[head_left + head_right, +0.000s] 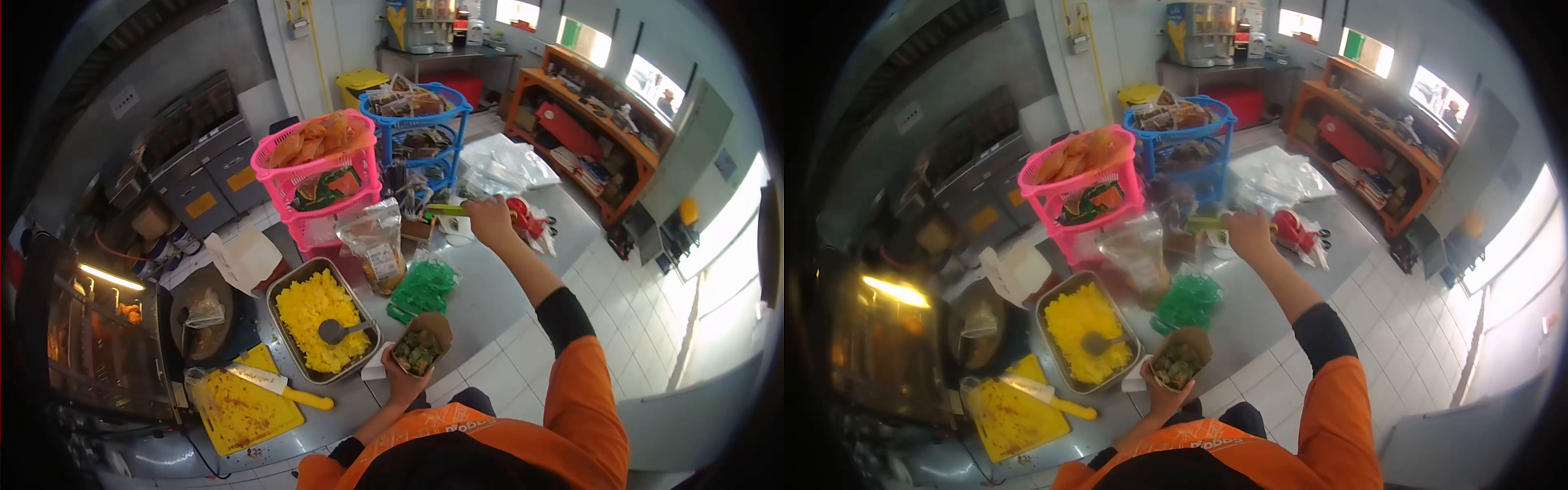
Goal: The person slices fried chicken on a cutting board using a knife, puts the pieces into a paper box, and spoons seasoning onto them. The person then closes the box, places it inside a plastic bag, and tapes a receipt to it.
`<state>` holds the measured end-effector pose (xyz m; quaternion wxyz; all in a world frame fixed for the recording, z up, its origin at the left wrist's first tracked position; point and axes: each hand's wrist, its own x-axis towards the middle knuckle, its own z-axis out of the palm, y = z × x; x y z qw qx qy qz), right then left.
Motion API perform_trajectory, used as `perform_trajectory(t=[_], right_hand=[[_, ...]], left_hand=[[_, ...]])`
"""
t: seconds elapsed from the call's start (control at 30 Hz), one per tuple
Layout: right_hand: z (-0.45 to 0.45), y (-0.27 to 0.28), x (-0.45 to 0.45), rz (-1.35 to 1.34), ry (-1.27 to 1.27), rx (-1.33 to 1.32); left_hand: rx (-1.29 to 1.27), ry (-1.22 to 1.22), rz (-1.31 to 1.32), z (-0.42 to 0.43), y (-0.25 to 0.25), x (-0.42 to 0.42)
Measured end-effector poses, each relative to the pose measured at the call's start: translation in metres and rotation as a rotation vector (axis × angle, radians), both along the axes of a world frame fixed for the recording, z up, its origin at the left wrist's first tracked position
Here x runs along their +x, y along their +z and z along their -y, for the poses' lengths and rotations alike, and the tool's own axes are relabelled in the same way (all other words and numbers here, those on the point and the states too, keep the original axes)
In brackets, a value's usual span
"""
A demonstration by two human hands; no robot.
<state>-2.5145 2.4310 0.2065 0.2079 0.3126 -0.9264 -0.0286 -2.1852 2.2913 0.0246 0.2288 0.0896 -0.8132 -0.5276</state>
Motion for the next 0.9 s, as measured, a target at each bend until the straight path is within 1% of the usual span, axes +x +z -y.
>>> perform_trajectory(t=[0.03,0.07,0.13,0.17,0.23,0.3,0.33,0.4,0.43,0.5,0.53,0.57,0.6,0.67,0.7,0.73,0.77,0.8,0.83,0.87,0.9], right_hand=[[0.008,-0.003,-0.03,-0.11,0.048,0.053],[0.019,-0.007,-0.061,-0.241,0.129,0.092],[0.039,-0.021,-0.104,-0.473,0.298,0.18],[0.045,-0.031,-0.116,-0.435,0.368,0.292],[0.064,-0.03,-0.128,-0.381,0.511,0.504],[0.075,-0.038,-0.135,-0.534,0.621,0.445],[0.076,-0.043,-0.139,-0.605,0.672,0.419],[0.077,-0.051,-0.151,-0.389,0.684,0.552],[0.077,-0.054,-0.154,-0.281,0.69,0.616],[0.078,-0.056,-0.156,-0.309,0.784,0.543],[0.076,-0.059,-0.16,-0.321,0.819,0.507],[0.087,-0.088,-0.181,-0.169,0.789,0.358],[0.104,-0.139,-0.209,-0.02,0.756,0.214],[0.099,-0.15,-0.212,-0.021,0.774,0.228],[0.082,-0.097,-0.192,-0.173,0.825,0.384],[0.068,-0.06,-0.176,-0.336,0.87,0.536],[0.06,-0.055,-0.169,-0.508,0.873,0.503],[0.047,-0.045,-0.156,-0.492,0.902,0.315],[0.032,-0.032,-0.139,-0.475,0.929,0.126],[0.02,-0.027,-0.122,-0.461,0.957,-0.058],[0.006,-0.03,-0.102,-0.236,0.98,-0.114]], left_hand=[[0.016,0.009,-0.034,-0.002,-0.009,-0.006],[-0.02,0.039,-0.036,-0.003,-0.018,-0.015],[-0.07,0.101,-0.003,-0.015,-0.02,-0.019],[0.192,0.117,0.01,-0.018,-0.046,-0.023],[0.102,0.187,0.12,-0.026,-0.055,-0.021],[-0.231,0.234,0.227,-0.032,-0.024,-0.031],[-0.233,0.26,0.287,-0.036,-0.026,-0.024],[-0.218,0.31,0.406,-0.052,-0.032,-0.009],[0.234,0.401,0.182,-0.068,-0.02,-0.009],[0.002,0.591,0.22,-0.089,-0.002,-0.002],[-0.094,0.693,0.139,-0.093,0.011,-0.004],[-0.186,0.791,0.051,-0.098,0.021,-0.011],[-0.275,0.891,-0.038,-0.105,0.034,-0.021],[-0.24,0.861,-0.325,-0.114,0.077,-0.054],[-0.225,0.841,-0.469,-0.117,0.089,-0.065],[-0.124,0.651,-0.388,-0.126,0.094,-0.072],[-0.103,0.51,-0.287,-0.134,0.096,-0.091],[-0.084,0.372,-0.181,-0.142,0.102,-0.111],[0.022,0.305,-0.143,-0.155,0.103,-0.145],[0.209,0.154,0.113,-0.163,0.115,-0.175],[0.369,0.036,0.288,-0.169,0.099,-0.194]])
